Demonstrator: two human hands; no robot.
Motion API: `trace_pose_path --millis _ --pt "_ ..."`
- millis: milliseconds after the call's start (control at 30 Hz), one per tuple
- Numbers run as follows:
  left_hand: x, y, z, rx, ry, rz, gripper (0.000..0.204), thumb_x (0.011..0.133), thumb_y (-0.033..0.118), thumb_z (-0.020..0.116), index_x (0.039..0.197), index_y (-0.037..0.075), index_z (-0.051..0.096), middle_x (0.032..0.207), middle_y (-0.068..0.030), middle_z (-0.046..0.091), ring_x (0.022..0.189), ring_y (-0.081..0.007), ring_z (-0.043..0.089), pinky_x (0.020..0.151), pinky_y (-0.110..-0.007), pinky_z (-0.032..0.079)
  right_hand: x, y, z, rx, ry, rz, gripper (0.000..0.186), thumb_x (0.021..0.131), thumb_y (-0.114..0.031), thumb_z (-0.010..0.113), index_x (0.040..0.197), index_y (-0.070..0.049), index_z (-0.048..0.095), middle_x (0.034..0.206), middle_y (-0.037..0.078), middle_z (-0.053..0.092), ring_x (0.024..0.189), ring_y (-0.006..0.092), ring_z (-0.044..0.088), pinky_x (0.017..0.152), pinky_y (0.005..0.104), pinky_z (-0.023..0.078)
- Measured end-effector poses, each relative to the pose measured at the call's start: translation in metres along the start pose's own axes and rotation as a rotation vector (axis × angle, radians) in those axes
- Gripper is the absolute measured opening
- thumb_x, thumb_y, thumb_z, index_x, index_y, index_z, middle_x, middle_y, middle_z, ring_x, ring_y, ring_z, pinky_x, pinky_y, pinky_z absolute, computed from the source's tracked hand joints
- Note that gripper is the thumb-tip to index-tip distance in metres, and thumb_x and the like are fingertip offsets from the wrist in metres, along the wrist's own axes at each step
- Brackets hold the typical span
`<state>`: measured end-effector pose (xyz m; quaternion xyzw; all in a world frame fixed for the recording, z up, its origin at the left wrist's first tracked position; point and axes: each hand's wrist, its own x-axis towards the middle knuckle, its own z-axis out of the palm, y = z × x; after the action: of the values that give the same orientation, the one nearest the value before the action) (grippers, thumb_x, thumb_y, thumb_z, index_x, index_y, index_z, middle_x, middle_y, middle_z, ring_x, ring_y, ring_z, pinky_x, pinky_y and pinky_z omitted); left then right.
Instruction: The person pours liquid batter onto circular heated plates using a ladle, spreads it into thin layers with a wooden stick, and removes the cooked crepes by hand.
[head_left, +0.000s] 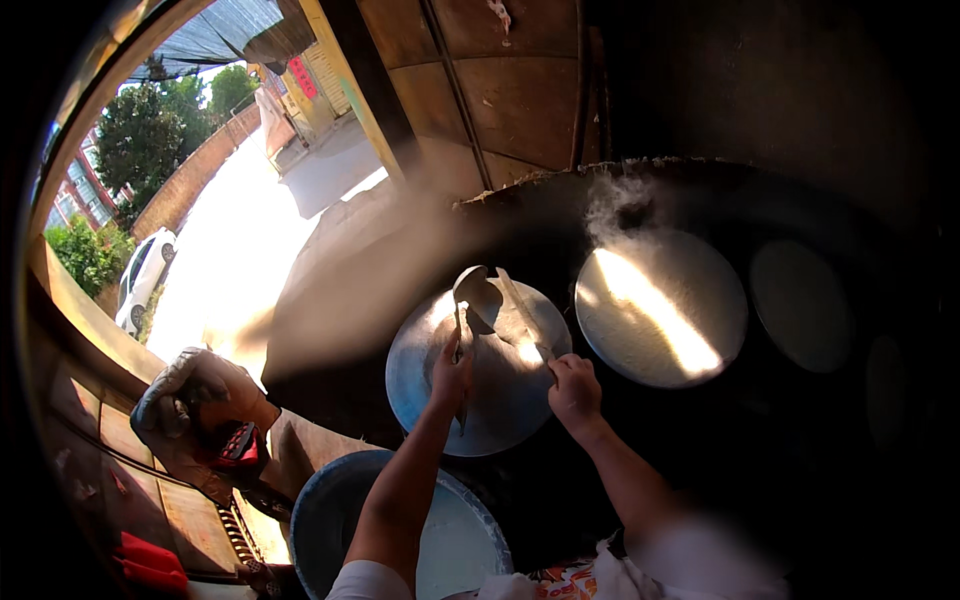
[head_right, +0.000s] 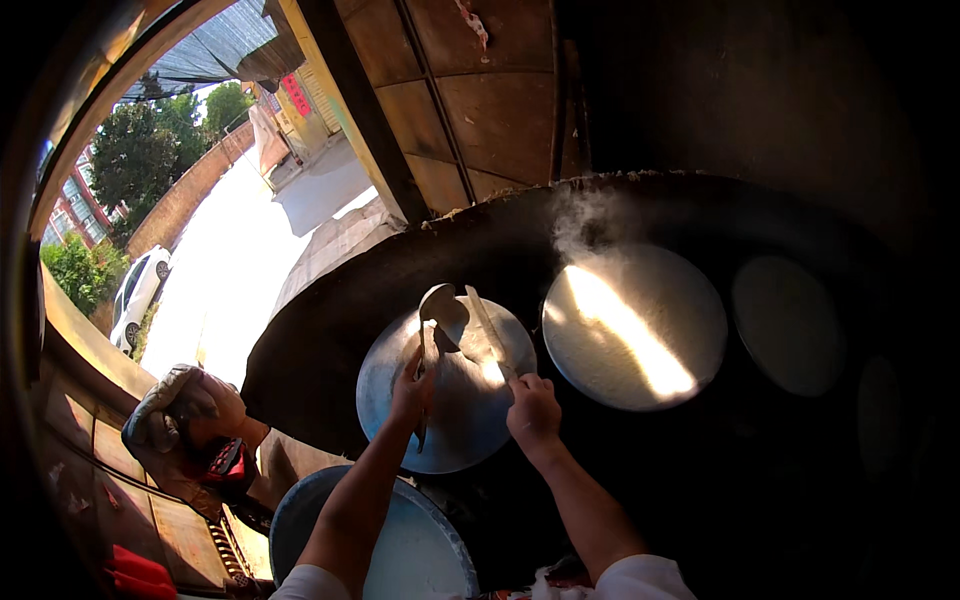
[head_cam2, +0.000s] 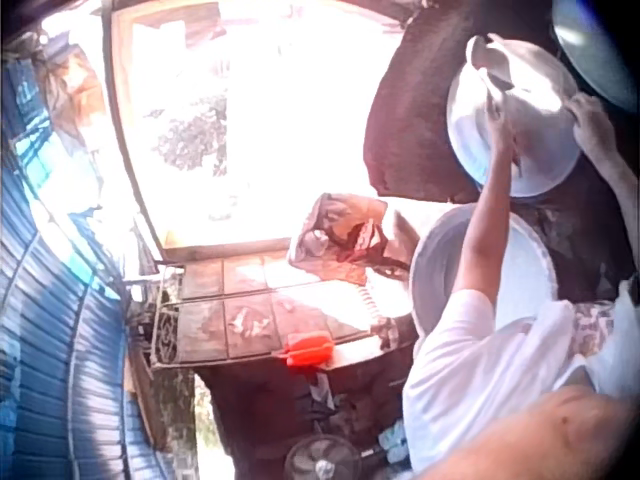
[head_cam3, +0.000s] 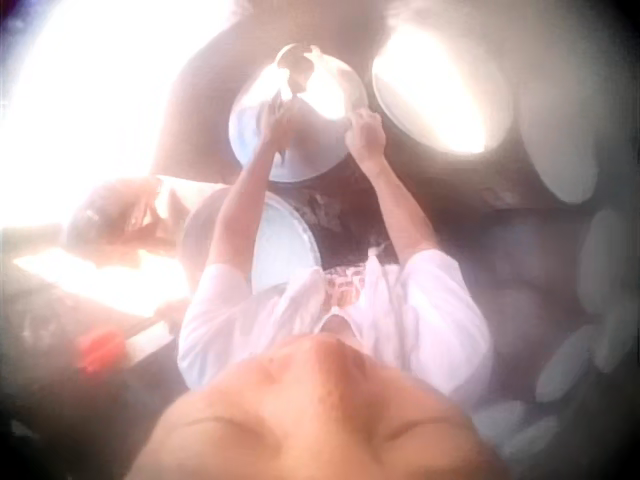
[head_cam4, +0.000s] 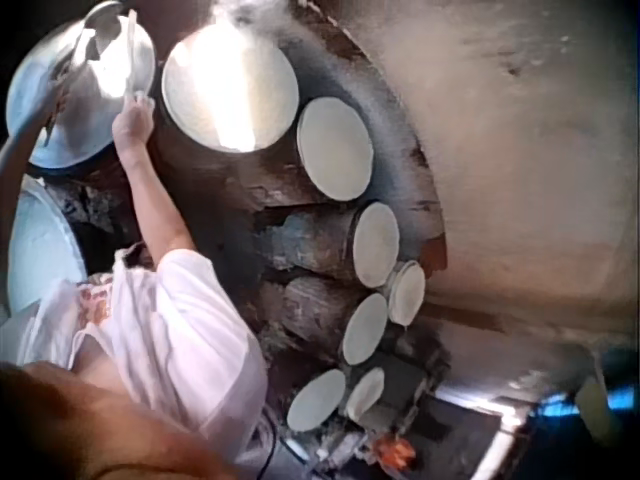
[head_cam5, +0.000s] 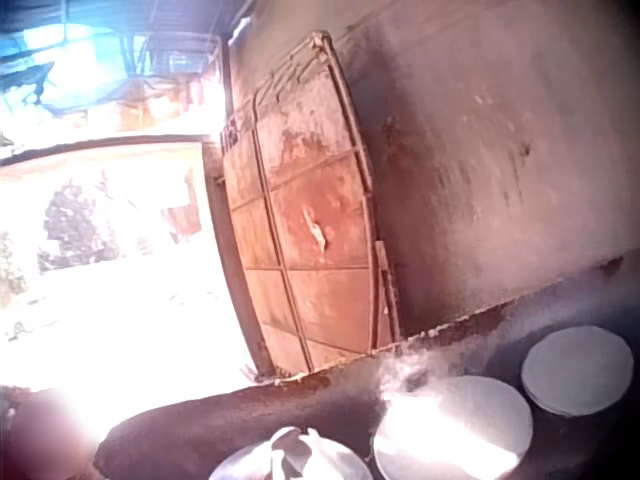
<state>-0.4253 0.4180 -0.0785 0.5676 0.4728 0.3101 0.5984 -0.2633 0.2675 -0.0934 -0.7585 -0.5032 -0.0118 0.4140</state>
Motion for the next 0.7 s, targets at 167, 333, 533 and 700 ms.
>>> trace_pose_path --millis 167,333,533,700 --pt "-0.023 -0.017 -0.01 -0.065 -0.021 -0.104 0.058 0.087 0.012 0.051 0.14 0.016 0.028 0.051 0.0032 0.037 0.038 -0.007 0.034 0.034 -0.023 0.029 -0.034 0.004 0.01 0.104 -0.116 0.057 0.024 0.07 0.0 0.057 0.092 -0.003 0.064 0.088 0.009 0.058 0.087 0.0294 0.055 0.071 0.0375 0.048" --pt "-0.052 0.006 -0.044 -0.711 -0.018 -0.235 0.019 0.094 0.023 0.044 0.109 0.012 0.048 0.051 0.0043 0.03 0.04 -0.0068 0.031 0.037 -0.025 0.029 0.008 -0.002 0.006 0.027 -0.066 -0.079 0.026 0.068 0.0 0.058 0.092 -0.004 0.065 0.087 0.009 0.061 0.081 0.03 0.056 0.071 0.0378 0.047" --pt "-0.094 0.008 -0.051 -1.921 -0.539 -0.345 0.039 0.097 0.032 0.035 0.063 0.012 0.036 0.048 0.0036 0.031 0.039 -0.0077 0.035 0.039 -0.024 0.035 0.004 -0.019 0.033 0.219 -0.105 -0.051 0.019 0.068 -0.001 0.057 0.085 -0.003 0.066 0.086 0.011 0.062 0.08 0.0321 0.056 0.071 0.0387 0.046" --pt "-0.123 0.008 -0.041 -1.941 -0.546 -0.188 0.039 0.098 0.031 0.033 0.064 0.011 0.034 0.055 0.0023 0.031 0.041 -0.0078 0.034 0.038 -0.023 0.033 0.023 0.031 0.003 0.076 -0.071 -0.178 0.018 0.066 -0.002 0.06 0.082 -0.006 0.067 0.082 0.009 0.063 0.077 0.0307 0.056 0.07 0.0368 0.046"
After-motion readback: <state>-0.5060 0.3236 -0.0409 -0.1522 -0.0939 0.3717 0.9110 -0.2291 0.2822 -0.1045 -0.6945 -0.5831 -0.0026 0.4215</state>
